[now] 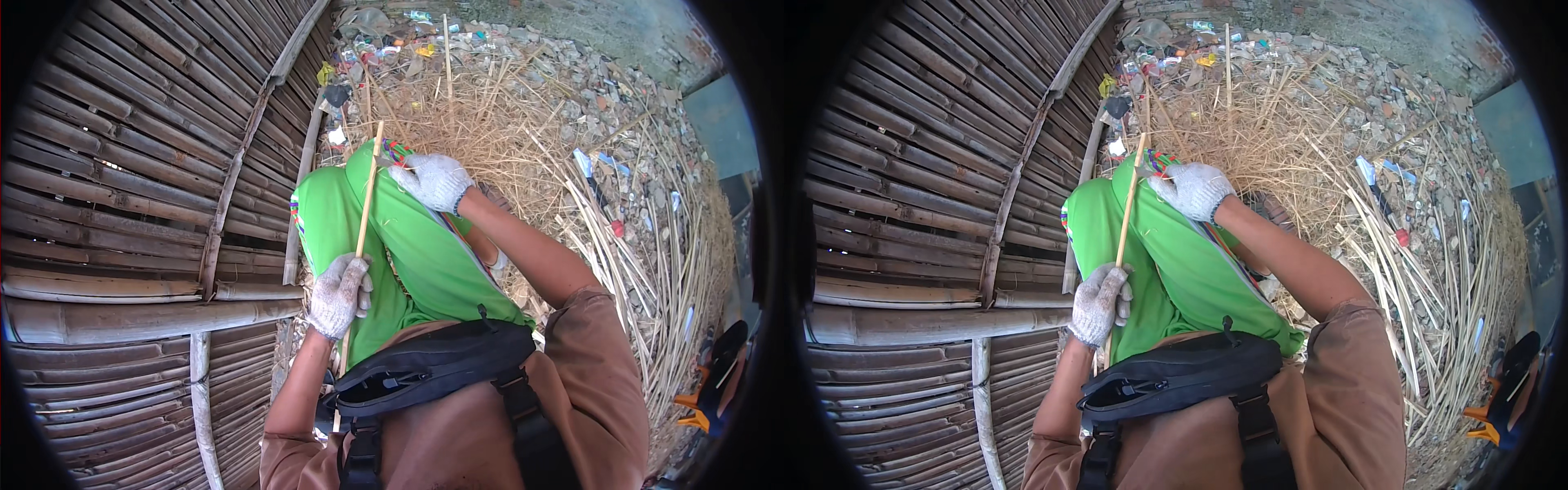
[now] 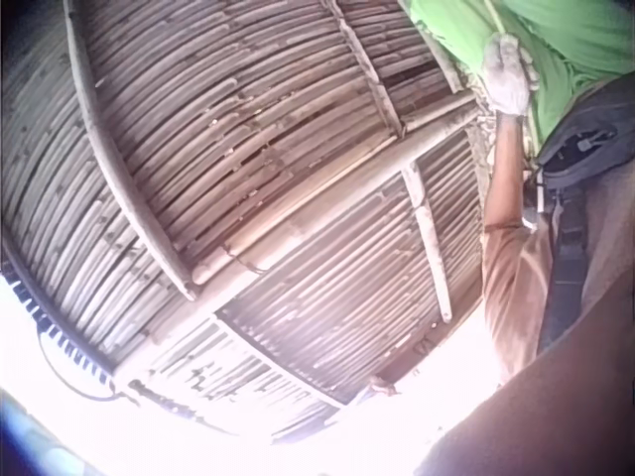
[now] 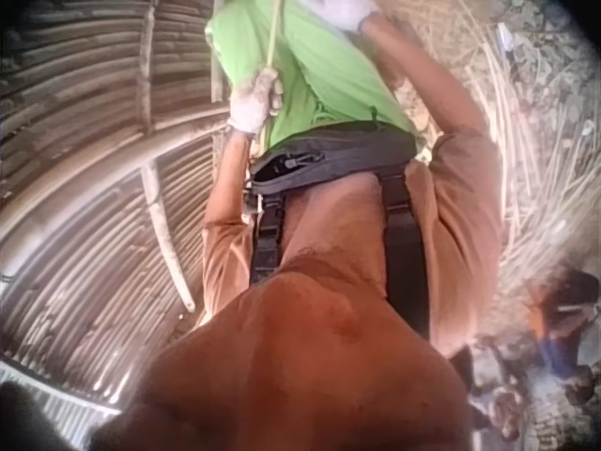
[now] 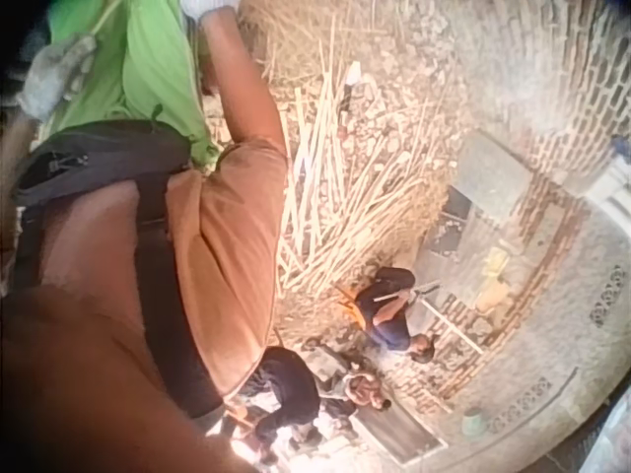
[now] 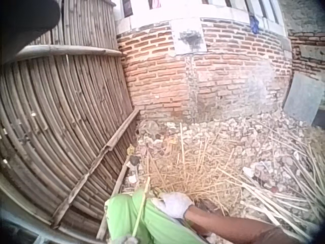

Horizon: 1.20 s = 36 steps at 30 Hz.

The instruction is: The person scrapes a long bamboo stick with a small blade, removing thin curled shavings while wearing gloves.

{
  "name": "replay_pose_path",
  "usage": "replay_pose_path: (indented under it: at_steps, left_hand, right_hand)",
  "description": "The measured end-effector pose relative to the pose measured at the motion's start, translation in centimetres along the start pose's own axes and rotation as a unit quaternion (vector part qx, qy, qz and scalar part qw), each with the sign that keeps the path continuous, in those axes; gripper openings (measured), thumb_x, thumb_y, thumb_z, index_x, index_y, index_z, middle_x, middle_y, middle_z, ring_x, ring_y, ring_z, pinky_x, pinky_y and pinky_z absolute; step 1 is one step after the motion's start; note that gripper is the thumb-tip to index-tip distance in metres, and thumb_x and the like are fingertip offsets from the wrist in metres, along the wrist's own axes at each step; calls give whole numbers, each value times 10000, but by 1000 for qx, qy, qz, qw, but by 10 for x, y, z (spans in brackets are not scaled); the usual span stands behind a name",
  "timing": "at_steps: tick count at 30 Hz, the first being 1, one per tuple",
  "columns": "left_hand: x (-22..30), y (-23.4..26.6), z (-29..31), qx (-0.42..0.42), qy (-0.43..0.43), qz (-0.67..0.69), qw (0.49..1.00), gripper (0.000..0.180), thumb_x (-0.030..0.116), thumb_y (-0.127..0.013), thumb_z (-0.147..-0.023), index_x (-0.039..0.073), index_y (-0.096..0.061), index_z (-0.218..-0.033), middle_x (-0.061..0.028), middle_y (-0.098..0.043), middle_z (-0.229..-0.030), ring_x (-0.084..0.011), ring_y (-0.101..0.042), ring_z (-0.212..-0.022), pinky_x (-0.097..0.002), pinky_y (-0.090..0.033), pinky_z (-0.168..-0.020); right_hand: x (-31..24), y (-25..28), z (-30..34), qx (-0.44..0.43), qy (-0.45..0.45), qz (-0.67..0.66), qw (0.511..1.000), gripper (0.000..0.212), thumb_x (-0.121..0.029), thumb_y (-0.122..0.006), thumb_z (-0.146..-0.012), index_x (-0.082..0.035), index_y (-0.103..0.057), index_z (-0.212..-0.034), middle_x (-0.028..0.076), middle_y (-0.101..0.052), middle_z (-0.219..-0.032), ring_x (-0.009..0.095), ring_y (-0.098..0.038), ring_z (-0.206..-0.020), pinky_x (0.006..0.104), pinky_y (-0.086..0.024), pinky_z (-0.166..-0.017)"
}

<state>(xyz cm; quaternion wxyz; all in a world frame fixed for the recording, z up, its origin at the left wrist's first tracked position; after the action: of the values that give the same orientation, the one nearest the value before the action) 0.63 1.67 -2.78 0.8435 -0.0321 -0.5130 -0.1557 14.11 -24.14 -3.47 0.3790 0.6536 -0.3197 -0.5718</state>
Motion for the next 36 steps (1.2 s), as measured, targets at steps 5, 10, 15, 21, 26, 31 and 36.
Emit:
replay_pose_path:
  at_steps: [5,10,15,21,26,31,36]
  left_hand:
    - [0,0,4,-11,-2,-34,999,376,325,-538,-1164,9,-634,-1344,-14,-610,-761,-82,-520,-494,-258,-417,-423]
    - [1,4,7,-9,22,9,1000,331,291,-557,-1150,25,-665,-1314,28,-587,-728,-65,-462,-457,-251,-343,-389]
    - [8,10,19,-5,41,37,998,314,282,-564,-1147,24,-693,-1273,44,-568,-701,-56,-439,-445,-247,-323,-380]
    - [0,18,44,16,35,-17,999,357,314,-562,-1153,4,-688,-1277,35,-571,-707,-55,-456,-457,-249,-341,-388]
    - [-30,43,96,24,37,4,999,339,300,-546,-1164,9,-685,-1269,30,-560,-695,-52,-457,-456,-247,-356,-403]
    - [-20,44,89,47,20,-4,999,330,296,-540,-1170,19,-682,-1281,30,-565,-699,-46,-477,-470,-244,-367,-408]
    - [5,13,28,25,4,-72,997,342,318,-549,-1159,34,-709,-1264,21,-587,-711,-64,-504,-490,-261,-394,-422]
  right_hand:
    - [-9,1,-2,-52,-2,22,998,831,-776,-339,-1063,-89,-806,-1040,286,-776,-988,474,-765,-937,598,-605,-863]
    - [-14,2,-7,-77,12,39,996,898,-811,-290,-1055,-91,-826,-1021,299,-774,-992,471,-770,-940,594,-611,-885]
    - [-24,7,-6,-98,7,62,993,899,-810,-286,-1056,-95,-830,-1047,297,-777,-1010,475,-770,-945,595,-611,-891]
    - [-16,-1,-6,-71,-10,46,996,872,-784,-298,-1065,-87,-824,-1056,282,-782,-1021,475,-766,-964,583,-608,-898]
    - [-5,-5,-16,-77,-8,26,997,715,-692,-412,-1076,-89,-795,-1045,279,-771,-1011,481,-749,-955,596,-582,-875]
    - [4,-1,3,26,-30,-51,998,669,-649,-436,-1084,-91,-805,-1082,259,-782,-992,456,-764,-959,585,-591,-866]
    - [-2,-5,4,1,32,5,999,714,-704,-418,-1072,-108,-809,-1112,261,-784,-1007,469,-761,-959,586,-597,-875]
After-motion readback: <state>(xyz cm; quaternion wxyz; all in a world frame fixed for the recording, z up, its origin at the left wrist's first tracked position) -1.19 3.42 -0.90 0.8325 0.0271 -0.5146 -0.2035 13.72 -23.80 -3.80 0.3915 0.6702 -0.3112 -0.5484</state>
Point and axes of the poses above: each hand's wrist, its own z-axis away from the middle knuckle, its own y-axis out of the back of the hand, x = y × z, the point moved 7 cm from there along -z, towards the middle knuckle
